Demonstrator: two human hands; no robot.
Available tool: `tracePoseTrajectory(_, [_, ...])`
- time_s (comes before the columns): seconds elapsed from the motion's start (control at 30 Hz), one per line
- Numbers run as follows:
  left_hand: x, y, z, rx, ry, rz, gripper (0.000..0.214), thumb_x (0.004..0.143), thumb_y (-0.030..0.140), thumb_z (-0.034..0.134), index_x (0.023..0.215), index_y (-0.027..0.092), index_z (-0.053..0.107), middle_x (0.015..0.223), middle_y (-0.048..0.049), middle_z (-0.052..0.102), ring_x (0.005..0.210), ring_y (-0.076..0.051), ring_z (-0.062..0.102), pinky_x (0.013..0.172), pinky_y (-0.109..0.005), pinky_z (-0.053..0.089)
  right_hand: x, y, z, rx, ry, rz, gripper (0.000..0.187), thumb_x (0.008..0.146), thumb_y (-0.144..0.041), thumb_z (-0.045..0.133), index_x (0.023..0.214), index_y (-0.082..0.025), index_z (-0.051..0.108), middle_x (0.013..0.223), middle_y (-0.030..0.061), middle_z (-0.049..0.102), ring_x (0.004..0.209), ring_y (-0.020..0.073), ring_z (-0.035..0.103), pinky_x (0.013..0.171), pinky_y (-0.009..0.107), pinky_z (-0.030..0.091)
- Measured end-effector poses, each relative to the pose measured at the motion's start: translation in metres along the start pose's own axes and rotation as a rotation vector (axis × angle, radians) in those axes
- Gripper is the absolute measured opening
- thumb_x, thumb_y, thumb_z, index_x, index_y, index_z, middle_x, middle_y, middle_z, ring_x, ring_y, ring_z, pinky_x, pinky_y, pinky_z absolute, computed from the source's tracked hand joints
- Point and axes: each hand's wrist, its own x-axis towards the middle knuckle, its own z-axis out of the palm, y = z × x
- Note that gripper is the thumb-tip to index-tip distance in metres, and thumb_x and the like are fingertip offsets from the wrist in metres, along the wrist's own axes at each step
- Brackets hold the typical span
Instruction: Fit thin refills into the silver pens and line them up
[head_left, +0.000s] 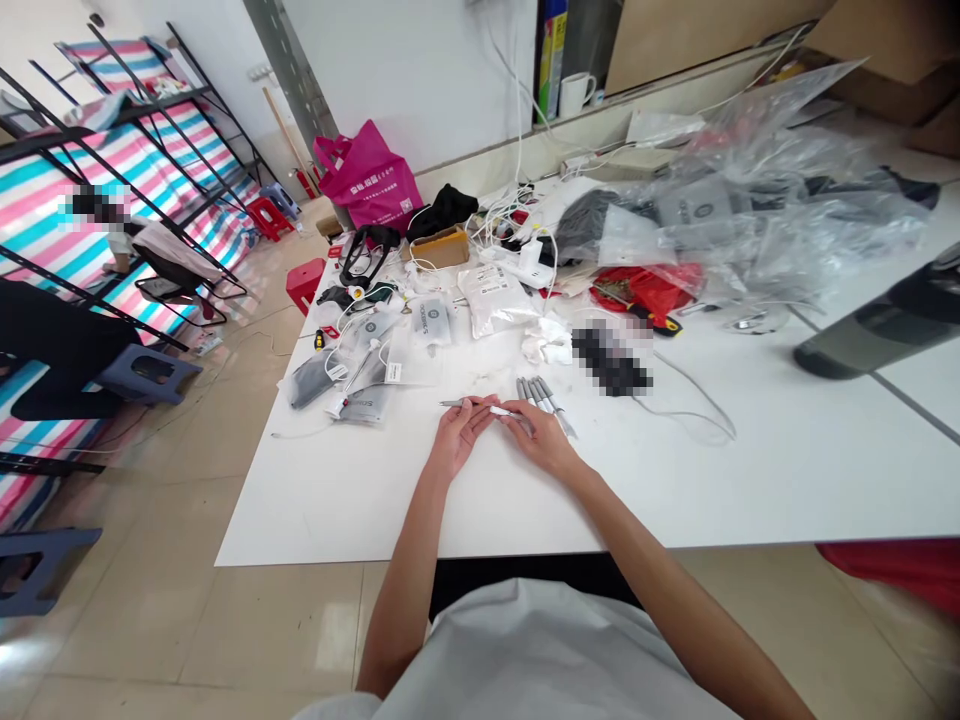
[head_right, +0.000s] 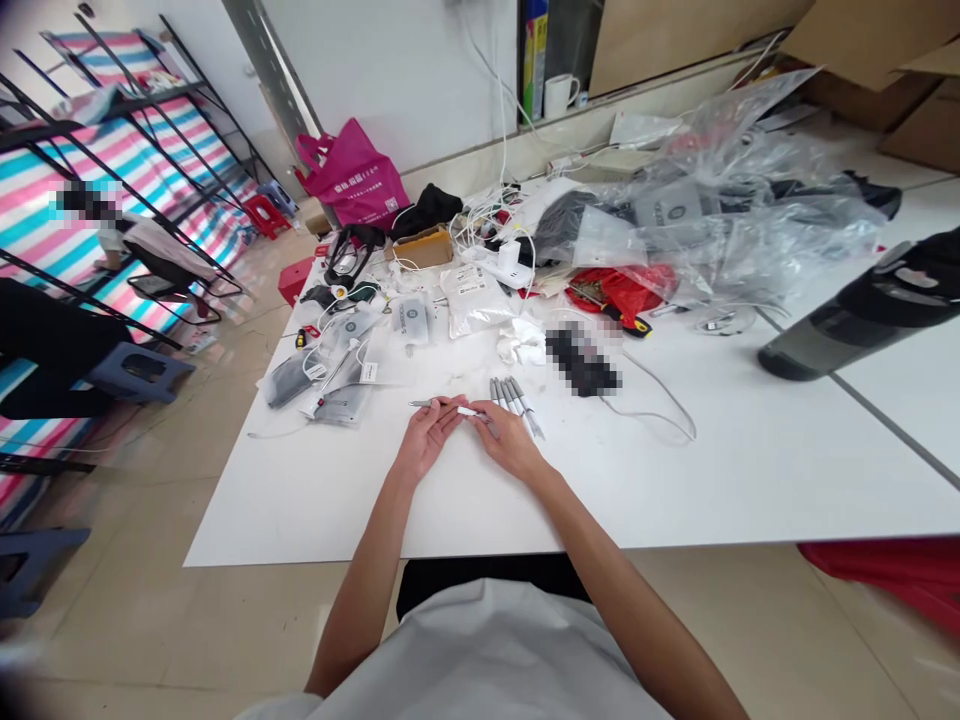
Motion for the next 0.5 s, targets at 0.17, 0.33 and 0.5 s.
tracePoseTrajectory(0.17, [0.0023, 0.0040, -0.0030, -0.033, 0.050, 0.035, 0.027, 0.092, 0.041, 0.077, 0.103, 0.017, 0.072, 0.128, -0.0136, 0.076, 0.130, -0.026, 0.068, 0.118, -0.042, 0.045, 0.0005, -0.0004, -0.0005, -0.045, 0.051, -0.015, 0.026, 0.108, -0.037, 0.046, 0.125, -0.023, 0.061, 0.117, 0.0112, 0.076, 0.103, 0.0269, 0.072, 0.093, 0.048, 0.057])
tracePoseTrajectory(0.33, [0.0024, 0.0053, -0.0019, -0.005, -0.003, 0.035, 0.027, 0.094, 0.043, 0.075, 0.103, 0.018, 0.072, 0.126, -0.0132, 0.077, 0.131, -0.027, 0.067, 0.120, -0.044, 0.043, -0.0005, 0.0048, 0.0044, -0.131, 0.075, 0.011, 0.026, 0.106, -0.042, 0.051, 0.118, -0.023, 0.063, 0.110, 0.0110, 0.076, 0.096, 0.0279, 0.071, 0.087, 0.047, 0.058])
tracePoseTrajectory(0.5, [-0.0007, 0.0042, 0.0011, 0.067, -0.077, 0.039, 0.033, 0.094, 0.047, 0.075, 0.104, 0.015, 0.073, 0.128, -0.0166, 0.076, 0.131, -0.030, 0.067, 0.121, -0.047, 0.041, -0.0012, 0.0059, 0.0065, -0.178, 0.032, -0.006, 0.026, 0.106, -0.043, 0.051, 0.120, -0.025, 0.065, 0.110, 0.0096, 0.076, 0.099, 0.0284, 0.071, 0.089, 0.047, 0.057])
